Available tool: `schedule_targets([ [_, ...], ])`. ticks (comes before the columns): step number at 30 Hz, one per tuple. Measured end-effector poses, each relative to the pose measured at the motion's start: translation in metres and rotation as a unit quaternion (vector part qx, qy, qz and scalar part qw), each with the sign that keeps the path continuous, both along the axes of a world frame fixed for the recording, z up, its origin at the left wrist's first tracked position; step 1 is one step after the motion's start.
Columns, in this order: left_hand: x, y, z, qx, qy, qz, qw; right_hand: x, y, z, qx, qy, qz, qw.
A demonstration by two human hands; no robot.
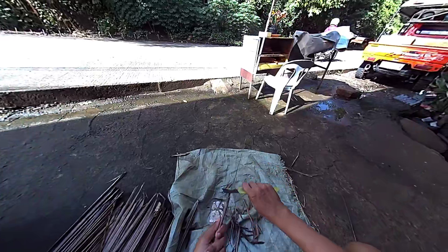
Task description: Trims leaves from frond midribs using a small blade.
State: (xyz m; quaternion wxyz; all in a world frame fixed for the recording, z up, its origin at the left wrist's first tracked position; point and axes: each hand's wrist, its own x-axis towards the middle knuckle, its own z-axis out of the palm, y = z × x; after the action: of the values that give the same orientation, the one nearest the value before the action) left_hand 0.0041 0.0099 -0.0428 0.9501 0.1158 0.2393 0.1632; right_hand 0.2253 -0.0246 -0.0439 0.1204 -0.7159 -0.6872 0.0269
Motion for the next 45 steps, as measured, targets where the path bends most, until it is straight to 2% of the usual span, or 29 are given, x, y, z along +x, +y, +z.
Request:
schedule_targets([
  [6, 0.006, -0.009, 0.007, 0.093, 0.101, -0.005, 0.99, 0.019, 0.009, 0.011, -0.034, -0.034, -0.066, 0.997],
  [10, 0.006, -0.013, 0.011, 0.099, 0.121, -0.026, 0.987, 0.05, 0.018, 0.037, -0.152, -0.01, -0.202, 0.967],
  [12, 0.004, -0.013, 0.01, 0.092, 0.11, -0.031, 0.989, 0.06, 0.018, 0.044, -0.166, -0.002, -0.244, 0.955],
  [14, 0.002, -0.011, 0.008, 0.083, 0.098, -0.022, 0.991, 0.047, 0.009, 0.044, -0.12, 0.017, -0.209, 0.971],
  [17, 0.004, -0.006, 0.007, 0.077, 0.094, -0.001, 0.993, -0.002, -0.015, 0.009, 0.074, 0.009, -0.016, 0.997],
  [19, 0.006, -0.006, 0.007, 0.077, 0.089, 0.01, 0.993, -0.022, -0.021, -0.007, 0.121, 0.005, 0.078, 0.99],
  [21, 0.008, -0.008, 0.007, 0.083, 0.102, 0.006, 0.991, -0.016, -0.018, -0.011, 0.084, 0.003, 0.085, 0.993],
  [24, 0.013, -0.007, 0.005, 0.083, 0.127, 0.002, 0.988, 0.007, -0.004, -0.001, -0.015, -0.015, 0.03, 0.999],
  [27, 0.013, -0.008, 0.005, 0.102, 0.128, -0.004, 0.987, 0.027, 0.006, 0.0, -0.05, -0.027, 0.0, 0.998],
  [30, 0.01, -0.009, 0.006, 0.101, 0.122, -0.002, 0.987, 0.04, 0.012, 0.015, -0.128, -0.028, -0.084, 0.988],
  [31, 0.009, -0.01, 0.006, 0.101, 0.123, -0.003, 0.987, 0.044, 0.014, 0.022, -0.143, -0.031, -0.12, 0.982],
  [33, 0.006, -0.011, 0.006, 0.104, 0.132, -0.003, 0.986, 0.05, 0.013, 0.028, -0.109, -0.044, -0.155, 0.981],
  [35, 0.005, -0.011, 0.006, 0.105, 0.141, -0.001, 0.984, 0.042, 0.007, 0.029, -0.053, -0.032, -0.125, 0.99],
  [38, 0.008, -0.009, 0.004, 0.099, 0.139, 0.006, 0.985, 0.0, -0.014, 0.014, -0.015, 0.042, 0.012, 0.999],
  [40, 0.011, -0.007, 0.004, 0.1, 0.132, 0.014, 0.986, -0.019, -0.02, 0.003, -0.038, 0.062, 0.084, 0.994],
  [43, 0.011, -0.007, -0.001, 0.09, 0.128, 0.015, 0.988, -0.009, -0.011, -0.005, -0.061, 0.026, 0.072, 0.995],
  [45, 0.013, -0.006, 0.001, 0.096, 0.139, 0.01, 0.986, 0.003, 0.0, 0.003, -0.122, 0.013, 0.028, 0.992],
])
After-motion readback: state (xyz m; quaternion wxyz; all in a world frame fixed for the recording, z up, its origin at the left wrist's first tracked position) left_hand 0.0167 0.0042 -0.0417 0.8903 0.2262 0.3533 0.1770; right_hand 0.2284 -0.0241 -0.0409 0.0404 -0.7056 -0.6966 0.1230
